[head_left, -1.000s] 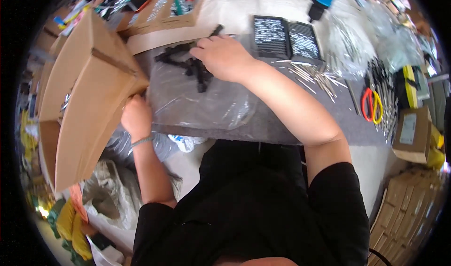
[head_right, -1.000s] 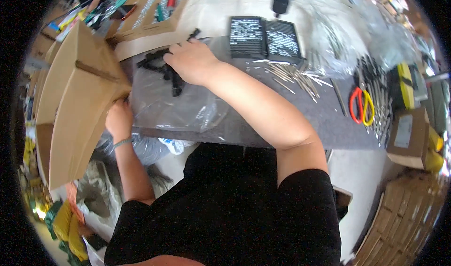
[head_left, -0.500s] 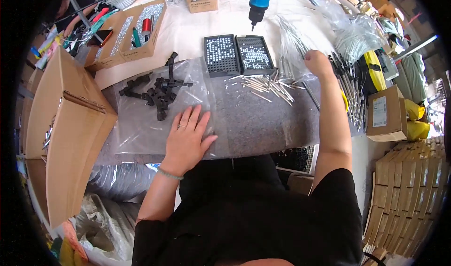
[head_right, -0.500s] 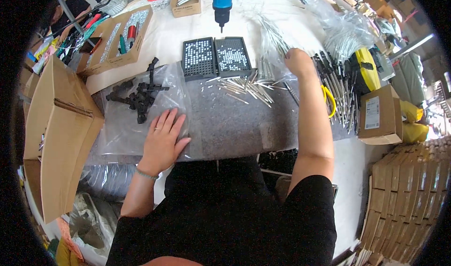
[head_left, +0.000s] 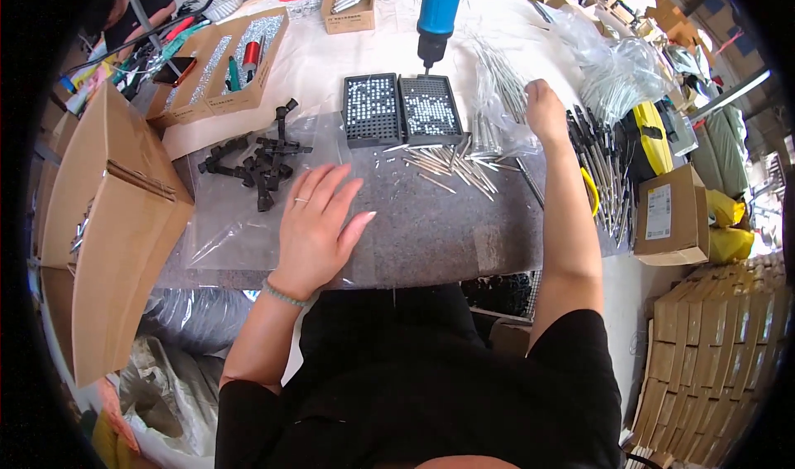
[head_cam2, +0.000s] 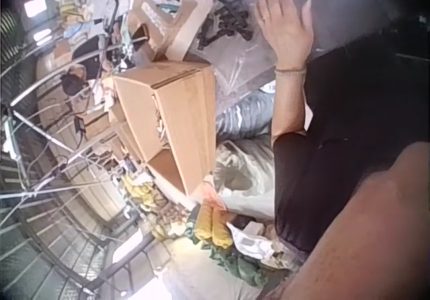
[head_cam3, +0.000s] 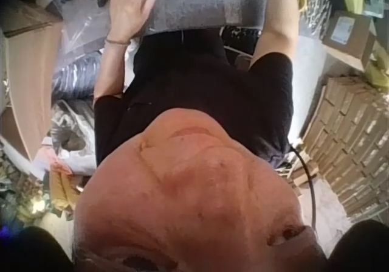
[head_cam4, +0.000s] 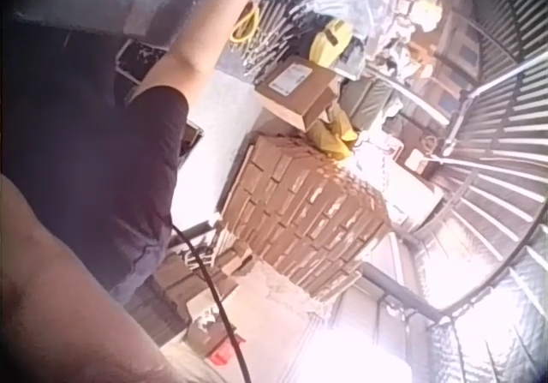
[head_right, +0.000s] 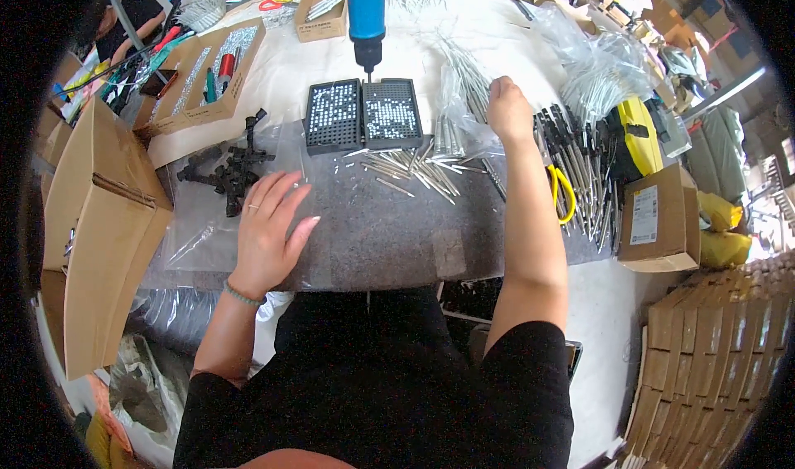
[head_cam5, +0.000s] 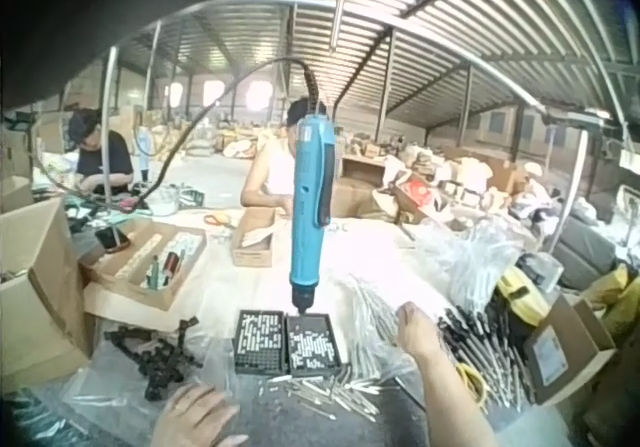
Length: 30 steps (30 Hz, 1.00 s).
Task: The recorder is assembling small metal pins or components into a longer metal rod and using an electric screwdriver to secure them.
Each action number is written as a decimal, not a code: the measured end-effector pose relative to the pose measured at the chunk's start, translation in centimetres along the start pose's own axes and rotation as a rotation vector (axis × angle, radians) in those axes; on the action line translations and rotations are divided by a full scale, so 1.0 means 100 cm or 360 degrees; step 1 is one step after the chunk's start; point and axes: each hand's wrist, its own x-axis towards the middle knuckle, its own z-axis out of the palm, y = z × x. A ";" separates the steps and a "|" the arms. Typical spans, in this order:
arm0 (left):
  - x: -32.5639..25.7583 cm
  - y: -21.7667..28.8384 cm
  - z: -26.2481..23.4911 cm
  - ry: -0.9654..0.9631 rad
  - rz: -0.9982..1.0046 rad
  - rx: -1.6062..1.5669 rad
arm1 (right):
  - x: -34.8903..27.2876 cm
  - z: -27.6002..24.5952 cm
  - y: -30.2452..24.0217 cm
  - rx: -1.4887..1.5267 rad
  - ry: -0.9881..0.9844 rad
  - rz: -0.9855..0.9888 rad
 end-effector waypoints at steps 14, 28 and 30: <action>0.028 0.026 0.079 -0.0225 -0.1120 -0.2479 | -0.188 -0.012 -0.112 0.1176 -0.1045 0.0108; 0.009 0.016 0.084 -0.0152 -0.1024 -0.2666 | -0.196 0.004 -0.115 0.1234 -0.0391 0.0087; 0.010 0.016 0.085 -0.0129 -0.1048 -0.2713 | -0.197 0.001 -0.116 0.1185 -0.0453 0.0209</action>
